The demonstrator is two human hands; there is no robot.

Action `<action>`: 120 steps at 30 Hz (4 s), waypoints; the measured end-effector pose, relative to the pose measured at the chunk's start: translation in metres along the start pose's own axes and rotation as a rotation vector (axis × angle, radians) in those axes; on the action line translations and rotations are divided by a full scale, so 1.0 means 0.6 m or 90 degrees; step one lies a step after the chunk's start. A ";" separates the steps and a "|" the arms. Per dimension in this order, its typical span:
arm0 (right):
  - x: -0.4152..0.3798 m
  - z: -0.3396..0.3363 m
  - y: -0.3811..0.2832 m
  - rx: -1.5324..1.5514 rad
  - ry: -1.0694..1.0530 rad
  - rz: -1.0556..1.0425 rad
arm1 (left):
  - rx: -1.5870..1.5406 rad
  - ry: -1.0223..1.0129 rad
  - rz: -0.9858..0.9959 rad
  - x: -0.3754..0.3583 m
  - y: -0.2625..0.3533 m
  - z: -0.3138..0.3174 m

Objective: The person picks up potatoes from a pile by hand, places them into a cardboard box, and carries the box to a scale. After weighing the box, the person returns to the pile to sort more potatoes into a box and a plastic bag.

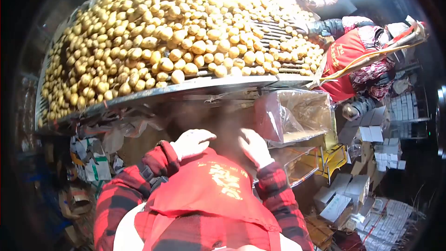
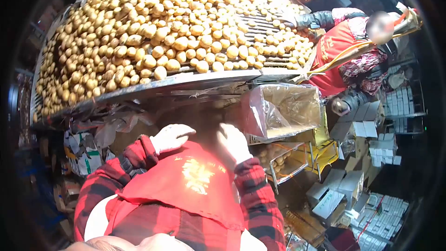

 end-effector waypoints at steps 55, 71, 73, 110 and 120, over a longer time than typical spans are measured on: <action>0.730 -0.057 -0.020 0.021 -0.067 -0.200 | -1.246 -0.268 -0.367 0.353 -0.130 -0.264; 0.693 -0.088 0.114 0.933 -0.092 0.203 | -1.430 0.074 -0.062 0.260 -0.214 -0.454; 0.659 -0.071 0.118 1.043 -0.032 0.283 | -1.496 0.050 0.025 0.269 -0.208 -0.470; 0.039 -0.086 0.107 1.202 0.457 0.334 | -0.760 -0.672 -0.055 0.570 0.310 -0.033; -0.445 -0.190 0.425 0.767 1.048 0.613 | 0.361 -0.333 0.468 0.552 0.246 0.218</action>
Point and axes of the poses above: each hand's wrist, its own x-axis towards the middle knuckle, its own z-axis out of the palm, y = z × x, the point moved 10 cm from there along x, towards the middle knuckle, and after that the axes turned 7 degrees about -z, right-handed, at the moved point
